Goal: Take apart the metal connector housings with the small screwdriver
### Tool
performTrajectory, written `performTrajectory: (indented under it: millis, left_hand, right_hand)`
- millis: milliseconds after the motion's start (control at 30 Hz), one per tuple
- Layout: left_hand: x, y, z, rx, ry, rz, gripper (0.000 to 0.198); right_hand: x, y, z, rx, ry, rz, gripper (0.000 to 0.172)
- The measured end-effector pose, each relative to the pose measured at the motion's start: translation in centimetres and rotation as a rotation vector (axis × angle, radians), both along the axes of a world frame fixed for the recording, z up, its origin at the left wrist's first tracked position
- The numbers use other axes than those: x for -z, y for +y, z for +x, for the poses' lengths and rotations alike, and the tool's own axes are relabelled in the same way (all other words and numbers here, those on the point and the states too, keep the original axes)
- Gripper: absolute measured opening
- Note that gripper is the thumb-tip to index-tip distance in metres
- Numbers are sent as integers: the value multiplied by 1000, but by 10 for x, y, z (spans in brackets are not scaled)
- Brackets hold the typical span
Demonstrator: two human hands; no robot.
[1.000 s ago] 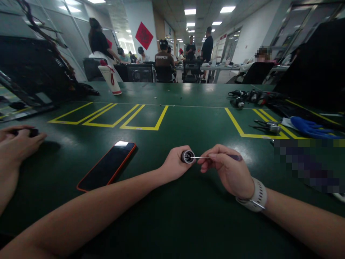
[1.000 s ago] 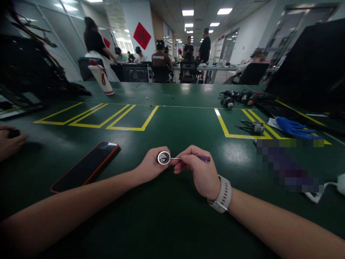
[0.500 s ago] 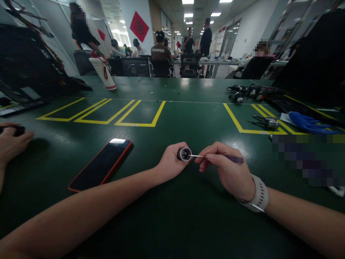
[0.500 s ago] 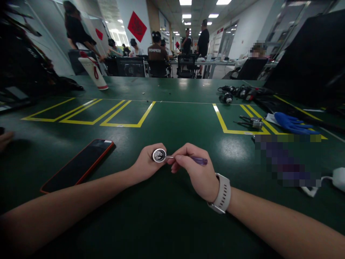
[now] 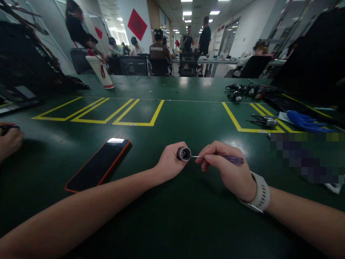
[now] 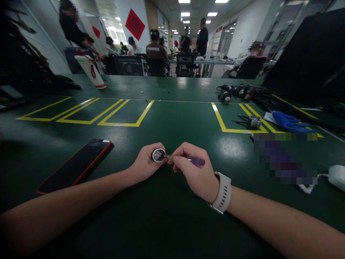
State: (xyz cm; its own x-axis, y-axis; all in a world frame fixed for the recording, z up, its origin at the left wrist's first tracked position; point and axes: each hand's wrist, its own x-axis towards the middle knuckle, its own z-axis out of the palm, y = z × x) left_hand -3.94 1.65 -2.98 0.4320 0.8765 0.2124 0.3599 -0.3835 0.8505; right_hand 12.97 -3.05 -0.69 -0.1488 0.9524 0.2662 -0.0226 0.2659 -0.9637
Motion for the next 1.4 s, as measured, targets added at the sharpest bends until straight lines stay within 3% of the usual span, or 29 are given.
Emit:
performTrajectory:
  millis: [333,633,867,967,1167,1267,1400]
  left_hand:
    - [0,1,0,-12,-130,-70,21]
    - [0,1,-1,-21,7,21,16]
    - [2,1,-1,1,-94,-3,18]
    - [2,2,-1,-13,-124,-34,20]
    - [2,2,-1,-15,-42,20,17]
    - [2,1,-2,-10,24,50,14]
    - [2,0,-3,-6,33,68,13]
  right_hand:
    - [4,2,-6,-83,348,-216,11]
    - [3,2,0,-37,44,-23,11]
    - [2,3,-5,-68,326,-210,11]
    - [2,3,-5,-72,350,-226,12]
    - [0,2,0,-33,55,-32,11]
    - [-2,3,-1,-50,46,-89,10]
    - [-1,4,-4,-63,247,-253,10]
